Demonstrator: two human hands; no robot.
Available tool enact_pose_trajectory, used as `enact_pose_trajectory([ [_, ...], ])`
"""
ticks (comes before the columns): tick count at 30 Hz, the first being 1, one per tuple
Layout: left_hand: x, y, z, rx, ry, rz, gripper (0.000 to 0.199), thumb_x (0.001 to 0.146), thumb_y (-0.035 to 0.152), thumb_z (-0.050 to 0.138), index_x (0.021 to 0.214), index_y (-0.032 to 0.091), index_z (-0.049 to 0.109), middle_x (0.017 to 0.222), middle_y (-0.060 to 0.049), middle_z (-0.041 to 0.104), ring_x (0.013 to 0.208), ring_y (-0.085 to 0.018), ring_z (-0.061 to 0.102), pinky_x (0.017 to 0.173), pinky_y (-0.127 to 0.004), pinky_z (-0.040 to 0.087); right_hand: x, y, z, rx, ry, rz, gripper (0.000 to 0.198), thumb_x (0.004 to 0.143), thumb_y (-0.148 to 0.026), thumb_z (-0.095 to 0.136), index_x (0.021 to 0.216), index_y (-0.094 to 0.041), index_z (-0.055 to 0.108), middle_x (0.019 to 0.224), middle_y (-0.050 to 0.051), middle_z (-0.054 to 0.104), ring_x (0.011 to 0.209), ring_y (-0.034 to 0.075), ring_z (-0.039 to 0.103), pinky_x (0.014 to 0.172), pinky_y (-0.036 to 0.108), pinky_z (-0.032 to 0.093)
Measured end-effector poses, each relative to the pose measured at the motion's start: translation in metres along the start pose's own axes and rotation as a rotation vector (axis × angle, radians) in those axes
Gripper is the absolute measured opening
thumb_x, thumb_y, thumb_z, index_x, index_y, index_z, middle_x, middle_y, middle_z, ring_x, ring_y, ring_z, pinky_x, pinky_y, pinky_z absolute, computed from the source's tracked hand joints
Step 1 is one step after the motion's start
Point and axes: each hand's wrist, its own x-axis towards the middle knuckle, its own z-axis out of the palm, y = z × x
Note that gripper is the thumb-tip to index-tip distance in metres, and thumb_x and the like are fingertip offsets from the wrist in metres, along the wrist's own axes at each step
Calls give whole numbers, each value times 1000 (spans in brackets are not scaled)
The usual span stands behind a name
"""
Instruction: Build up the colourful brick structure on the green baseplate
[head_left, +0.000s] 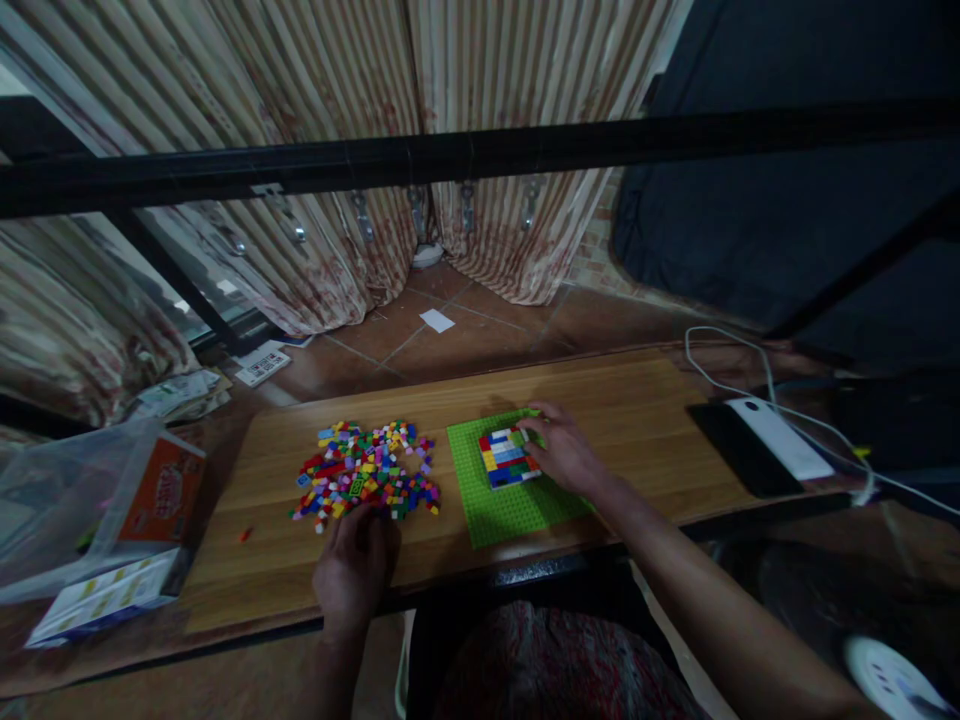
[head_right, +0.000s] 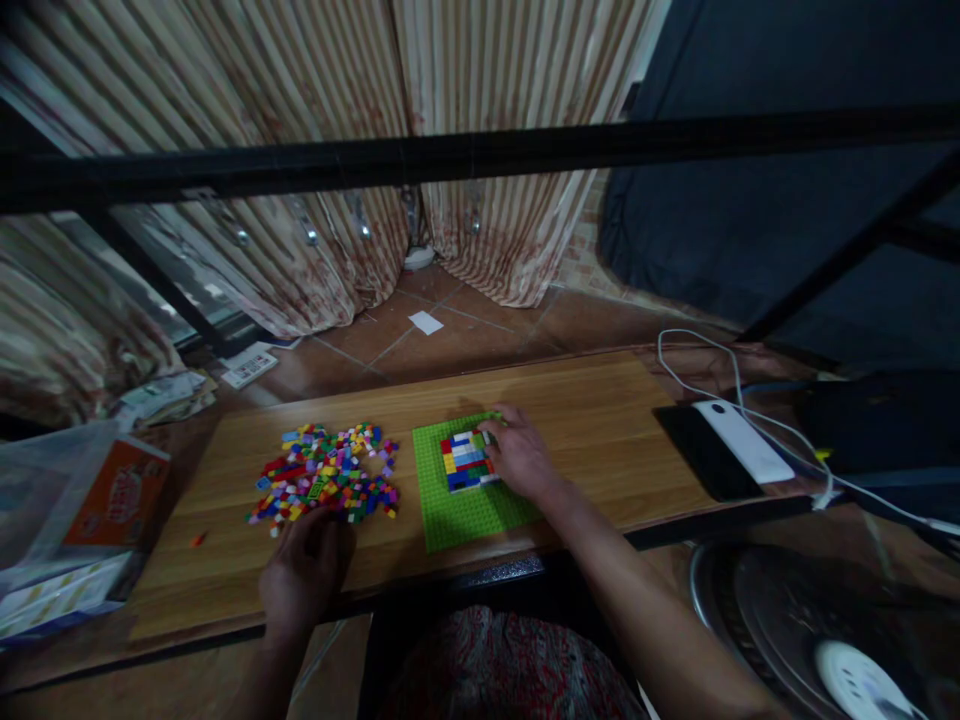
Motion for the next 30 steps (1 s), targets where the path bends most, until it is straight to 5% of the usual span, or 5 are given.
enact_pose_trajectory([
  [11, -1, 1, 1, 15, 4, -37, 24, 88, 33, 57, 106, 22, 66, 101, -5, 70, 82, -18, 66, 60, -25, 43, -4, -5, 32, 269, 182, 265, 44, 86, -40, 53, 121, -14, 59, 119, 15, 62, 112, 26, 58, 100, 45, 44],
  [30, -2, 3, 1, 16, 11, -29, 23, 88, 34, 56, 104, 21, 67, 100, -6, 70, 81, -18, 66, 61, -24, 43, 11, 9, 53, 613, 170, 517, 28, 76, -37, 61, 94, -19, 72, 87, 6, 74, 78, 20, 68, 73, 33, 54],
])
